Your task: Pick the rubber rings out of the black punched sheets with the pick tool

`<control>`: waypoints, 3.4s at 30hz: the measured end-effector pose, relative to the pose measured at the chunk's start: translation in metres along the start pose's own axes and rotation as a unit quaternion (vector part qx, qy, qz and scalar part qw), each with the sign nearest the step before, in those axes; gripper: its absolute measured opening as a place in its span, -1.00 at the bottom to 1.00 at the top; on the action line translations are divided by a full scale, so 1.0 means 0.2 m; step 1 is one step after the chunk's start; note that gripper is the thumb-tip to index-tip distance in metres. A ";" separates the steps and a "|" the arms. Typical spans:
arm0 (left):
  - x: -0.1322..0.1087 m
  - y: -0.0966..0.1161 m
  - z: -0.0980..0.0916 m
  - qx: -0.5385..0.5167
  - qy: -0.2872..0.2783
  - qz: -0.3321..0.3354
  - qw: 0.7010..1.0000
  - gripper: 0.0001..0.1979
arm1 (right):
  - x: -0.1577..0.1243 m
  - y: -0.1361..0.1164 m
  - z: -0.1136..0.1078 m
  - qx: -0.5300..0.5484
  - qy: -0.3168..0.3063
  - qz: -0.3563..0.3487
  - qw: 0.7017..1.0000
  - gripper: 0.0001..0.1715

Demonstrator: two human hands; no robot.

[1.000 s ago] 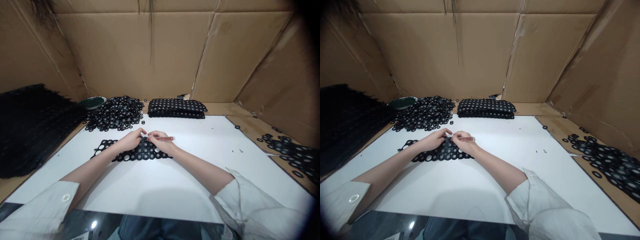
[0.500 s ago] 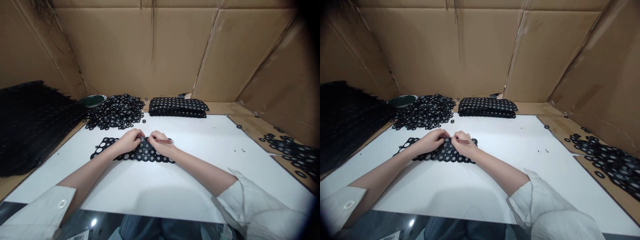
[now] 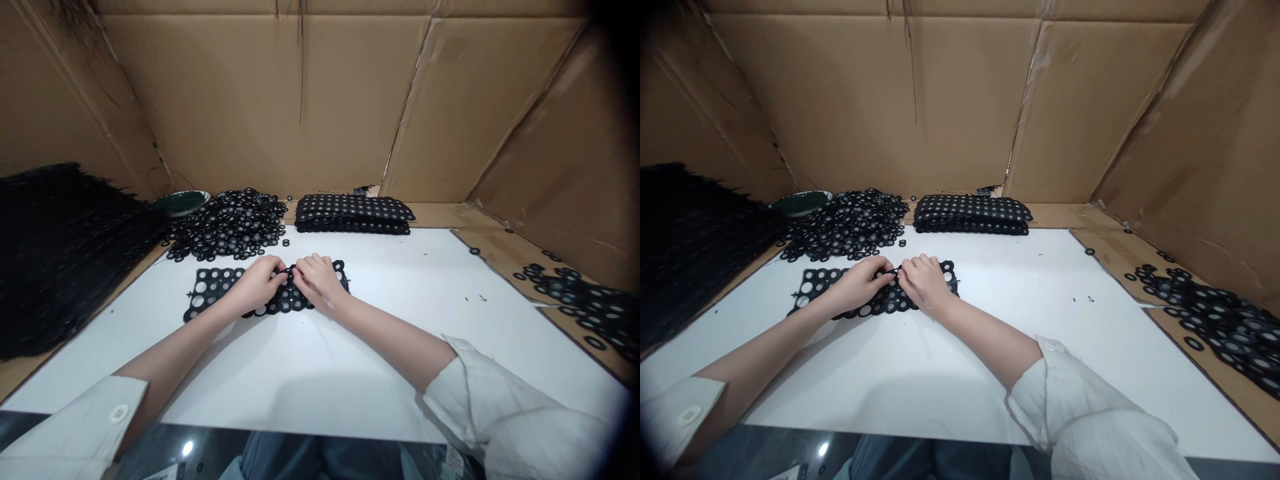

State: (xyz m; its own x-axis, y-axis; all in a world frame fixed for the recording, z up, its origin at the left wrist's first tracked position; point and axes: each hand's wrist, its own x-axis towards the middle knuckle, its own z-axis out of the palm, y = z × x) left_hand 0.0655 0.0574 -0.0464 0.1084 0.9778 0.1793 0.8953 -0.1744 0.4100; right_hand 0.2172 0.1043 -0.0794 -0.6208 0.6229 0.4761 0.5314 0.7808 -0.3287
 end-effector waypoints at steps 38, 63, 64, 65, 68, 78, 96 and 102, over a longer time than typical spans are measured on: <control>-0.01 -0.02 -0.03 0.055 -0.052 -0.040 0.996 -0.82 | -0.01 0.03 -0.02 0.134 -0.093 0.088 0.983 -0.66; 0.01 -0.07 -0.05 0.034 -0.164 -0.115 0.979 -0.68 | -0.05 0.01 -0.01 0.128 -0.009 0.012 0.992 -0.75; 0.01 -0.07 -0.06 0.032 -0.165 -0.114 0.979 -0.68 | -0.05 0.01 -0.01 0.134 -0.010 0.016 0.991 -0.75; 0.01 -0.07 -0.06 0.029 -0.168 -0.111 0.979 -0.68 | -0.05 0.01 -0.01 0.140 -0.012 0.017 0.990 -0.75; 0.01 -0.06 -0.08 0.020 -0.179 -0.104 0.978 -0.69 | -0.04 0.02 0.00 0.153 -0.023 0.011 0.988 -0.74; -0.02 -0.01 -0.03 -0.005 -0.137 -0.152 0.979 -0.78 | -0.06 0.02 0.00 0.075 -0.036 -0.023 0.996 -0.79; 0.01 -0.09 -0.13 -0.126 -0.253 -0.100 0.954 -0.71 | -0.05 0.02 -0.03 0.260 -0.110 0.033 0.959 -0.71; 0.02 -0.12 -0.14 -0.159 -0.268 -0.093 0.946 -0.71 | -0.06 0.01 -0.04 0.318 -0.042 0.010 0.947 -0.75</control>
State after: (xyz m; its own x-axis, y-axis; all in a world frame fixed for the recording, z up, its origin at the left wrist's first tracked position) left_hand 0.0325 0.0615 -0.0306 0.2420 0.8986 -0.3661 0.7549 0.0626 0.6528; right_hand 0.2297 0.0985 -0.0790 -0.6727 0.6185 0.4062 0.1057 0.6236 -0.7745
